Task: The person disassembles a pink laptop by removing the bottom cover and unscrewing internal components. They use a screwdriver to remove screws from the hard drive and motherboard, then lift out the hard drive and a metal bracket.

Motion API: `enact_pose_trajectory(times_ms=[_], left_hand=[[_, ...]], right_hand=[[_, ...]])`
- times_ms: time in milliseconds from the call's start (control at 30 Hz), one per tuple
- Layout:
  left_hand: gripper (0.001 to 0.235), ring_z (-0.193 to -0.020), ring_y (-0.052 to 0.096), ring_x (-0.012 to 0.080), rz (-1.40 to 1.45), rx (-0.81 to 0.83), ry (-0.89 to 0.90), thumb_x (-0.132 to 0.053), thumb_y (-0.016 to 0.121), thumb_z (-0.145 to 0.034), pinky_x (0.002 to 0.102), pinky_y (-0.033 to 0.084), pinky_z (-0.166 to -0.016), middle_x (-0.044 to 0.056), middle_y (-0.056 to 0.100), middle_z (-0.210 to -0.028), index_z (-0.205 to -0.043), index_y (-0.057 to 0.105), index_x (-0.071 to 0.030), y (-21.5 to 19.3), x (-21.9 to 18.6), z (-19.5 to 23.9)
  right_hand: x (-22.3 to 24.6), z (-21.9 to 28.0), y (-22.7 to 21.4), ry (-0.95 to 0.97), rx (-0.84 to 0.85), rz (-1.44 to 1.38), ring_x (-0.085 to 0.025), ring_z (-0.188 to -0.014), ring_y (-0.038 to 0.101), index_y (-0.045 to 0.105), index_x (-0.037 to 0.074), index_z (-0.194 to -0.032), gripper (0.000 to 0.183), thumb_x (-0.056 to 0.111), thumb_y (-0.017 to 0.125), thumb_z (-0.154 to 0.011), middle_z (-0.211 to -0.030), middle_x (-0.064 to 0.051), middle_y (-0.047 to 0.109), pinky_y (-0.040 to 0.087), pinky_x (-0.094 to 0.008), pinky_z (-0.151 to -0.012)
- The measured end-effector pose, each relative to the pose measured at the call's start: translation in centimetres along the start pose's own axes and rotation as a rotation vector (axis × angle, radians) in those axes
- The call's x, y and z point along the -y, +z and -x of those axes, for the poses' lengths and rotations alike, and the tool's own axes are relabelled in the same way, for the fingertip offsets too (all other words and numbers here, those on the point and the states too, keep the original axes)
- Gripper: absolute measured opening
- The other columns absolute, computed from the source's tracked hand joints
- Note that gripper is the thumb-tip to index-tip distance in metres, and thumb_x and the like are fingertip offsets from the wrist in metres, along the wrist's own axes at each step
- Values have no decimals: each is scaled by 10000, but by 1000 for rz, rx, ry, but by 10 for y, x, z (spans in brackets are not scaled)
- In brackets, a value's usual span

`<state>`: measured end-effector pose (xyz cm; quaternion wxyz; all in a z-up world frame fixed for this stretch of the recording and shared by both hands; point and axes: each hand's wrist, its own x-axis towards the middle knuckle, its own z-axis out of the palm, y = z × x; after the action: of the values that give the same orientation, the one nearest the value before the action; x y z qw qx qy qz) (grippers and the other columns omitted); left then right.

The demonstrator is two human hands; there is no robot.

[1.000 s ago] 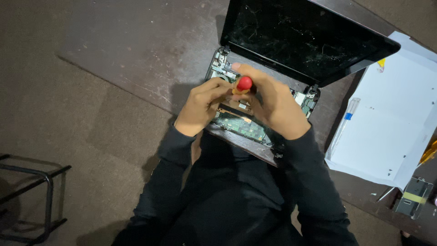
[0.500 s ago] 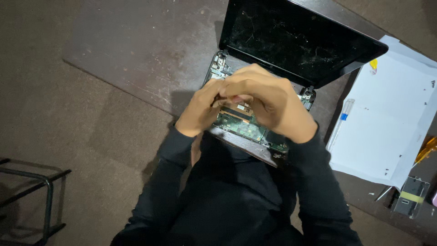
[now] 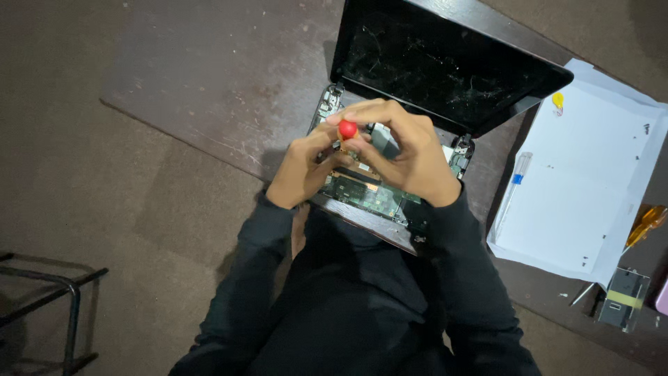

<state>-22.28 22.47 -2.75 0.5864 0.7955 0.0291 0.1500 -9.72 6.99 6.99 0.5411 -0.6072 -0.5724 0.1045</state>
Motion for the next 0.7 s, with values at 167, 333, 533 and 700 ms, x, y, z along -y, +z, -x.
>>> enact_pose_trajectory(times_ms=[167, 333, 533, 700], left_hand=[[242, -807, 473, 205, -22, -108, 217, -137, 771, -936, 333, 391, -704, 58, 544, -787, -838, 579, -27, 4, -17, -5], [243, -775, 460, 177, -63, -73, 160, -309, 636, -1007, 320, 376, -669, 66, 550, -937, -1044, 601, -71, 7, -6, -1], [177, -972, 550, 241, -37, -71, 185, -200, 608, -1022, 356, 477, -814, 94, 654, -1003, -1086, 673, -49, 4, -10, -2], [361, -872, 500, 195, -113, -116, 168, -421, 632, -992, 330, 407, -737, 42, 580, -875, -999, 660, -62, 7, -14, -5]], right_hand=[[8, 2, 3, 1, 13, 60, -306, -1125, 598, 642, 71, -1089, 214, 200, 757, -964, -1270, -185, 543, 559, -398, -983], [4, 5, 3, -9, -21, 150, -232, -1018, 634, 573, 101, -1388, 442, 77, 805, -1012, -1116, -96, 635, 552, -355, -955], [8, 2, -5, -9, 41, 35, -284, -1265, 619, 552, 103, -1261, 254, 80, 686, -1047, -1353, -114, 628, 523, -413, -1101], [8, 3, -7, 32, 3, 83, -223, -963, 561, 702, 143, -1210, 194, 68, 729, -1033, -1105, -97, 540, 513, -315, -836]])
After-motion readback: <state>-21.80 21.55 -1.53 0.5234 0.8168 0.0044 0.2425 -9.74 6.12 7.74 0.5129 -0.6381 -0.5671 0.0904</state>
